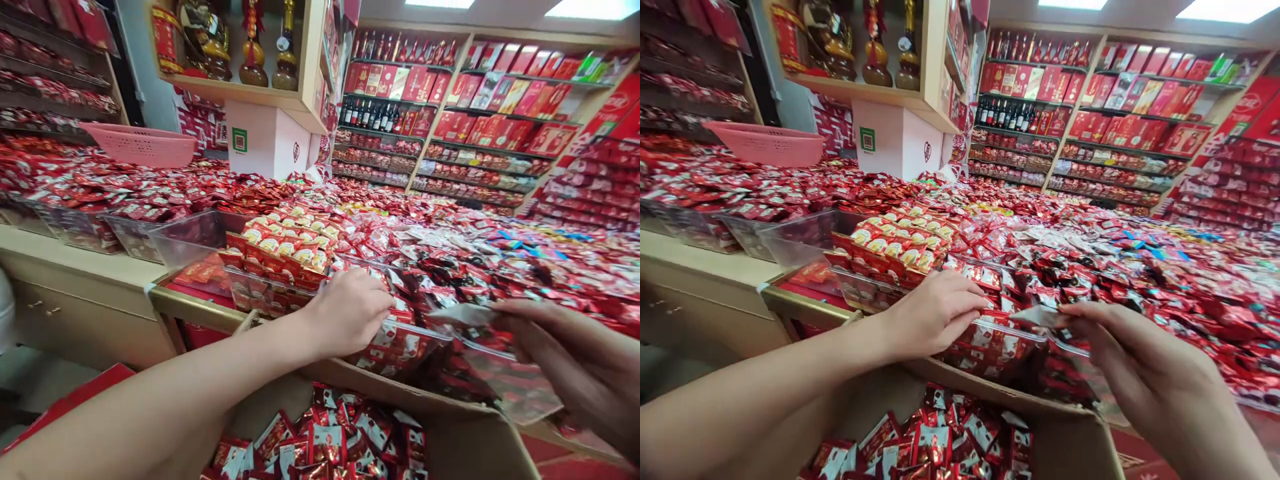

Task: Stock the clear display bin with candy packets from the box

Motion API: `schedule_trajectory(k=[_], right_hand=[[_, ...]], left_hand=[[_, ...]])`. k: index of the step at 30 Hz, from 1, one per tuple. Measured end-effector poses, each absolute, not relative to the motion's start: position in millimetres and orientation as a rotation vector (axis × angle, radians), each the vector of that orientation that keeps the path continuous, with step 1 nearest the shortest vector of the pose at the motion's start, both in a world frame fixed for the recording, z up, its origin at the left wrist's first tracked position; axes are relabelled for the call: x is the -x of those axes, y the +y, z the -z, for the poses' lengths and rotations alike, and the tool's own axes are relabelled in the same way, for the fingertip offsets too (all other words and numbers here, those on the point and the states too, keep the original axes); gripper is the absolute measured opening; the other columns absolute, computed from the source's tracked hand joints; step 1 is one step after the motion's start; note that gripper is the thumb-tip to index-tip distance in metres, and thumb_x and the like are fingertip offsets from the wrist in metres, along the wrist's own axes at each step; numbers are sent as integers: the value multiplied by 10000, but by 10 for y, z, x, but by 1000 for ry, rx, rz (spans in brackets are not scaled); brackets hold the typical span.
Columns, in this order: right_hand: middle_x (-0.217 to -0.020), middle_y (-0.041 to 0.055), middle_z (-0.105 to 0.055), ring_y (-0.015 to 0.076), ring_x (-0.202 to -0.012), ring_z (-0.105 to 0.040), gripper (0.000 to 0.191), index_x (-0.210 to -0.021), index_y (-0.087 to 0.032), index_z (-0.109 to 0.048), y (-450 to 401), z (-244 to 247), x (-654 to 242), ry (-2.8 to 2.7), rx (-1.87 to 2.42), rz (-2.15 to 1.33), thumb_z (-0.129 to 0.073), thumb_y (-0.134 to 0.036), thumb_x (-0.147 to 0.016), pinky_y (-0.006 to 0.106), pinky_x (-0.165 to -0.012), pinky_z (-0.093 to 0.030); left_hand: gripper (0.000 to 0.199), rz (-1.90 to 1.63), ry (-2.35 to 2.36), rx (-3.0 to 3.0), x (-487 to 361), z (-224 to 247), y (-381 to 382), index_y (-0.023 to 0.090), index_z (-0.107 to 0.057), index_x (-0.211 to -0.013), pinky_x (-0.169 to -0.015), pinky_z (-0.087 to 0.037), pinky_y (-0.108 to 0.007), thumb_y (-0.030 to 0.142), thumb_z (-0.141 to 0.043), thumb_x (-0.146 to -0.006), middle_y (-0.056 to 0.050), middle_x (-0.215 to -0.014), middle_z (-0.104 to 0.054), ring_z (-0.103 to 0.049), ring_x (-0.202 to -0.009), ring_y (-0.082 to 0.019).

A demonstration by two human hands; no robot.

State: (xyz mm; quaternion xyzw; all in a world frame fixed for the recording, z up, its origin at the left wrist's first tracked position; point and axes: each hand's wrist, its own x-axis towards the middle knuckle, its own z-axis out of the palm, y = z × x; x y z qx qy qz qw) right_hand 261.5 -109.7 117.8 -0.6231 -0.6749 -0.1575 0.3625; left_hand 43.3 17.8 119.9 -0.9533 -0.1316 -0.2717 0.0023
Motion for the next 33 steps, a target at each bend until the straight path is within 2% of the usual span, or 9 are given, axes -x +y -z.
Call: schedule_trajectory(k=[4, 12, 16, 21, 25, 33], right_hand=[[-791, 55, -659, 173, -652, -610, 222, -940, -208, -590, -829, -1428, -2620, -1961, 1699, 417, -407, -243, -819, 266, -576, -467], [-788, 43, -669, 189, -720, -603, 239, -879, -219, -621, -587, -1534, -2462, -2193, 2047, 332, -388, -227, -827, 262, -615, -415], [-735, 40, -655, 167, -671, -589, 249, -794, -214, -623, -542, -1539, -2383, -2285, 2151, 232, -376, -214, -830, 234, -561, -367], [-745, 43, -613, 164, -674, -566, 219, -665, -189, -575, -495, -1442, -2362, -2311, 2212, 313, -400, -176, -796, 240, -564, -342], [-764, 69, -608, 172, -690, -564, 207, -642, -163, -579, -471, -1391, -2382, -2372, 2293, 251, -409, -85, -731, 242, -560, -342], [-779, 82, -608, 160, -672, -559, 252, -661, -140, -607, -461, -1428, -2347, -2417, 2286, 167, -390, -13, -678, 229, -535, -337]], left_hand=[[272, 559, -658, 2945, -626, -1262, 253, 145, -613, -687, -716, -380, -337, 264, -407, -819, -78, -745, -609, -529, -765, -197], [288, 272, -803, 3029, -781, -1333, 276, 155, -612, -652, -603, -382, -294, 281, -402, -805, -66, -641, -618, -561, -637, -193], [236, 265, -846, 3031, -814, -1329, 273, 159, -617, -693, -584, -378, -281, 265, -430, -791, -79, -693, -638, -575, -662, -203], [262, 304, -864, 3035, -799, -1290, 278, 166, -604, -710, -550, -359, -268, 276, -390, -811, -81, -704, -637, -571, -649, -196], [249, 326, -871, 3041, -779, -1258, 307, 178, -587, -707, -519, -327, -263, 275, -381, -807, -71, -710, -634, -564, -634, -192], [257, 366, -814, 3082, -760, -1193, 362, 189, -582, -727, -508, -304, -245, 267, -352, -809, -54, -708, -619, -540, -620, -163]])
